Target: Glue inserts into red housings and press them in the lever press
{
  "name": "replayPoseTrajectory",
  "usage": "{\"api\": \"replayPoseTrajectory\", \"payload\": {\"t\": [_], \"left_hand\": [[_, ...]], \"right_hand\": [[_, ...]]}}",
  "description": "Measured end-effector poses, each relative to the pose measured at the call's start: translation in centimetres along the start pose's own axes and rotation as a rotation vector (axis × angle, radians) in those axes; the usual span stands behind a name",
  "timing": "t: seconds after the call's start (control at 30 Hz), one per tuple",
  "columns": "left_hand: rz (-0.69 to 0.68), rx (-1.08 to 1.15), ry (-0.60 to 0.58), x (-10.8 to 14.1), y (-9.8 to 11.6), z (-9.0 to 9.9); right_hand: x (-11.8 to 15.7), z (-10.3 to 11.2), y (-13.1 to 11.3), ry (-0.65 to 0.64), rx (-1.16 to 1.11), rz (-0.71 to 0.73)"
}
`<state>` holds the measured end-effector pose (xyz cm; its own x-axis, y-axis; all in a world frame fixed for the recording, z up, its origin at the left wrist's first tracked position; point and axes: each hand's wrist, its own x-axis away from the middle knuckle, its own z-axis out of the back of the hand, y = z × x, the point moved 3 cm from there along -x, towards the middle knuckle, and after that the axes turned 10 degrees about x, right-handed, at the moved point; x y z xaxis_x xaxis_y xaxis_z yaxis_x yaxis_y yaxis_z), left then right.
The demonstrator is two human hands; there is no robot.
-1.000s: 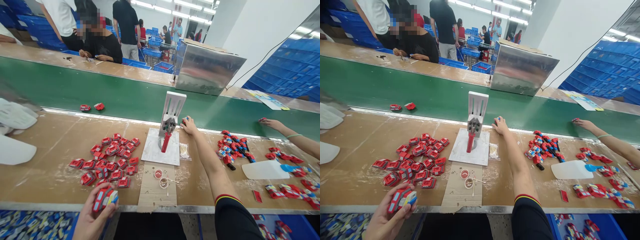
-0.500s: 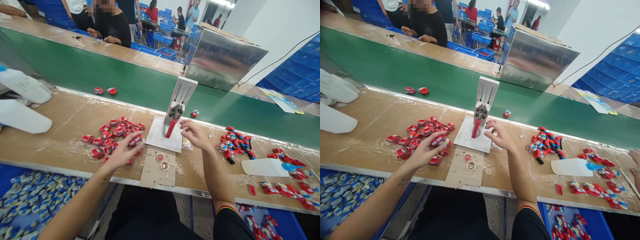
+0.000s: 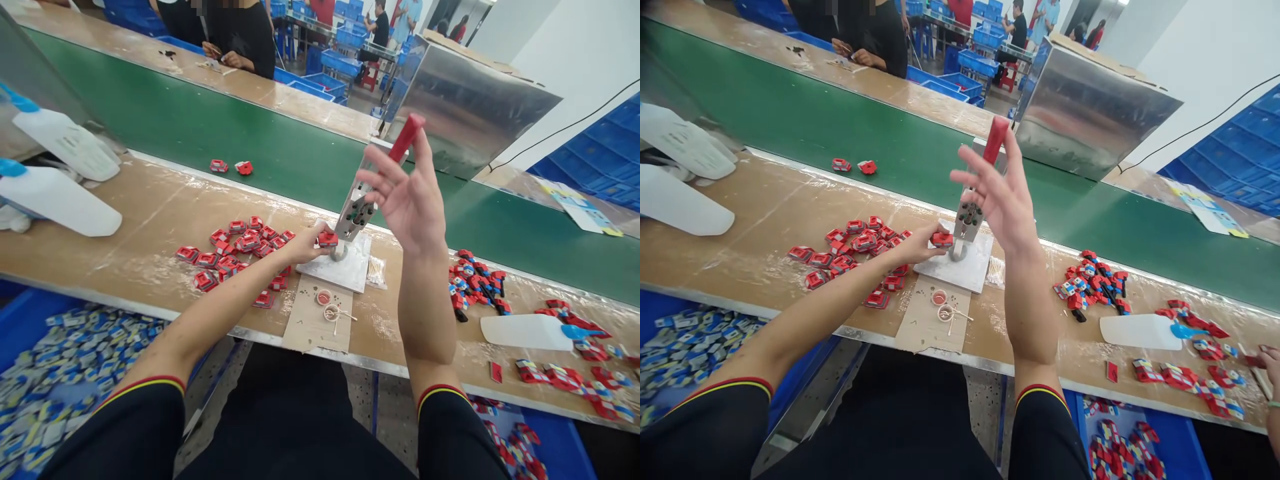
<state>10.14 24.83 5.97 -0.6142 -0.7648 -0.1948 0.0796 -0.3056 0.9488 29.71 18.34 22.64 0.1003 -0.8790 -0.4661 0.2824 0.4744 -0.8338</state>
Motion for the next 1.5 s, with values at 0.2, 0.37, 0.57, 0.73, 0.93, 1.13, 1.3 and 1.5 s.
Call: {"api": "replayPoseTrajectory", "payload": {"t": [0.2, 0.37, 0.57, 0.73, 0.93, 1.13, 1.3, 1.5], "left_hand": [[-0.018, 0.017, -0.057, -3.4, -1.3, -2.4], [-0.052, 0.056, -0.091, -4.2, -2.1, -3.2], [-0.104, 0.077, -0.094, -3.5, -2.1, -3.4], [-0.111, 0.096, -0.095, -2.9, -2.0, -3.6], [-0.113, 0.107, -0.074, -2.8, -2.5, -3.9], [-0.088, 0.068, -0.06, -3.2, -3.5, -4.1], [-0.067, -0.037, -0.089, -3.1, -2.2, -4.2], [-0.053, -0.186, -0.111, -3.3, -0.5, -0.6]], "right_hand": [[-3.5, 1.1, -0.3, 0.035, -0.094, -0.057], [-1.2, 0.9, -0.5, 0.071, -0.049, -0.048], [7.7, -1.8, -0.1, -0.472, -0.012, 0.058], [10.7, -2.4, 0.1, -0.42, 0.082, 0.099], [9.8, -4.9, 0.7, -0.304, 0.102, -0.009], [12.7, -6.8, 7.3, -0.281, 0.355, -0.13], [10.0, -6.7, 7.7, -0.191, 0.632, -0.179], [14.1, -3.4, -5.2, -0.111, 0.675, 0.014]]}}
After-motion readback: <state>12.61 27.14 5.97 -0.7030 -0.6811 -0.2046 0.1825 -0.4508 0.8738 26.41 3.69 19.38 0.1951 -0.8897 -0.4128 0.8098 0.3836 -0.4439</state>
